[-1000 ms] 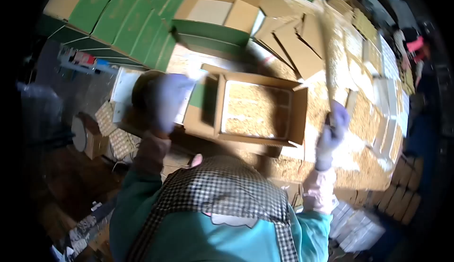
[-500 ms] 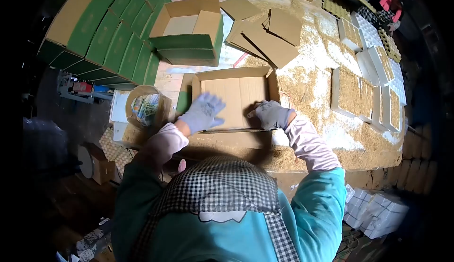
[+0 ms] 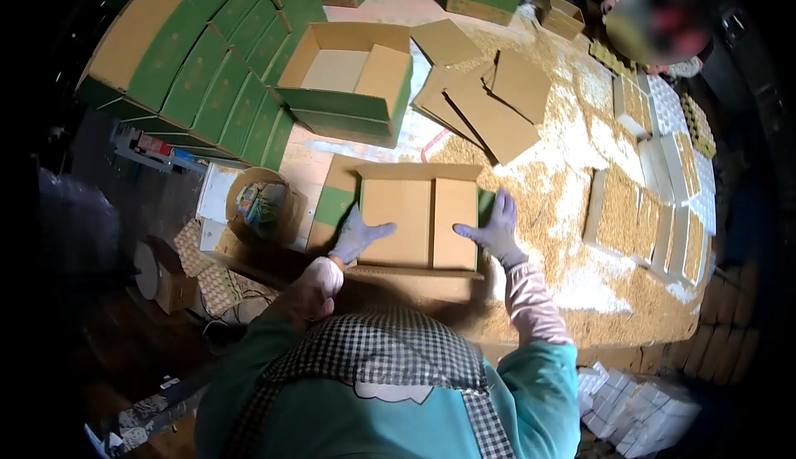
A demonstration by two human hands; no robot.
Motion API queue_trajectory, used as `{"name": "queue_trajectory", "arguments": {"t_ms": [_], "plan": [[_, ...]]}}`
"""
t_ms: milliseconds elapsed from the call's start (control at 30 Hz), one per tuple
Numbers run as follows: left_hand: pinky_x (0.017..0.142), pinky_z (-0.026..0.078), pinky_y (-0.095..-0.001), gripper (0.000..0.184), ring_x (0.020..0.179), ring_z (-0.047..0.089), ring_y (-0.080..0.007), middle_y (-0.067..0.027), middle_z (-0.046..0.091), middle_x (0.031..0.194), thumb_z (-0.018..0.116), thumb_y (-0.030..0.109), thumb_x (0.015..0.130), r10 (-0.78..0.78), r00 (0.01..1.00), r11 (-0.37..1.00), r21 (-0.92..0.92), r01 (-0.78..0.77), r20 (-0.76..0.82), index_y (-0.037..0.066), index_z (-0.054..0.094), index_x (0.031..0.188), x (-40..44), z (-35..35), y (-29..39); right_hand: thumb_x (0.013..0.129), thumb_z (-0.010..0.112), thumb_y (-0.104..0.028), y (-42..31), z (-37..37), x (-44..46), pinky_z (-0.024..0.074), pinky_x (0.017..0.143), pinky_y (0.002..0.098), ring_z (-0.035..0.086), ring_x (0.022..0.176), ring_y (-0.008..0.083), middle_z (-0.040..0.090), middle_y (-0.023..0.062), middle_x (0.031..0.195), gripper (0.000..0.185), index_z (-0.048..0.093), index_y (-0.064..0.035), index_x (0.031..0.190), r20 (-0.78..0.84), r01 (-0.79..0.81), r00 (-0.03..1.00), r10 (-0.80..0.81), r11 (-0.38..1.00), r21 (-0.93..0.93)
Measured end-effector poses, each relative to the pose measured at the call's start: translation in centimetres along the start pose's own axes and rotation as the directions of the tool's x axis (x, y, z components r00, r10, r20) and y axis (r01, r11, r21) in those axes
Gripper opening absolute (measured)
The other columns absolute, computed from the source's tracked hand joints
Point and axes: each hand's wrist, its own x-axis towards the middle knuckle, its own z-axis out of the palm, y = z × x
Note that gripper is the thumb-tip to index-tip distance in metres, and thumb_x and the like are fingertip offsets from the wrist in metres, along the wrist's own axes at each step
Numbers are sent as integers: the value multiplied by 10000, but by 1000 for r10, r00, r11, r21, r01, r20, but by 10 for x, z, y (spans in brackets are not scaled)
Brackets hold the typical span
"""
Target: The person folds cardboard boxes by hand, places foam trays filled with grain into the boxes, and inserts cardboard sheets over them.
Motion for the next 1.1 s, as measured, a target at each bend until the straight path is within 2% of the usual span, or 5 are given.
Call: {"name": "queue_trajectory", "arguments": {"t_ms": [233, 367, 967, 1067, 1100], "plan": [[999, 405, -330, 714, 1133, 517, -188, -83, 574, 1217, 805, 195, 748, 83, 964, 981, -191, -34, 253, 8, 448, 1337, 21, -42, 76, 823, 686, -308, -87, -49, -30, 419, 1007, 344, 498, 1195, 233, 489, 134, 1311, 762, 308, -20, 1420, 288, -342, 912, 293, 152, 927], [1053, 367, -352, 821, 1235, 488, -239, -173, 546, 1280, 799, 268, 754, 586, 711, 810, 305, -500, -389, -17, 373, 1395, 87, -113, 144, 875, 619, -375, -92, -111, 7, 523, 895, 341, 616, 1037, 249, 593, 156, 1180, 607, 460, 16, 1310, 157, -142, 891, 425, -68, 988], [1150, 224, -397, 1063, 1414, 206, -360, -220, 204, 1531, 833, 270, 664, 306, 948, 913, 256, -318, 89, 10, 202, 1478, 48, -160, 8, 871, 674, -293, -159, -57, 214, 350, 1049, 333, 415, 1301, 281, 456, 191, 1383, 612, 463, 36, 1341, -346, 190, 937, -51, 904, 383], [1115, 165, -583, 719, 1357, 98, -586, -303, 136, 1517, 497, 235, 891, 206, 909, -204, 924, -322, 362, 9, 170, 1490, -41, -108, -127, 790, 766, -348, -51, -43, 68, 392, 1026, 411, 428, 1280, 327, 430, 260, 1371, 866, 318, 32, 1426, -138, 54, 990, 28, 830, 555], [1090, 189, -616, 623, 1328, 96, -630, -305, 179, 1504, 392, 209, 903, -60, 940, 34, 942, -334, 335, 9, 239, 1472, -55, -97, -94, 697, 796, -503, -16, -22, 5, 379, 1038, 462, 385, 1300, 421, 366, 320, 1396, 1063, 268, 44, 1440, -11, -25, 1000, 28, 973, 231]]}}
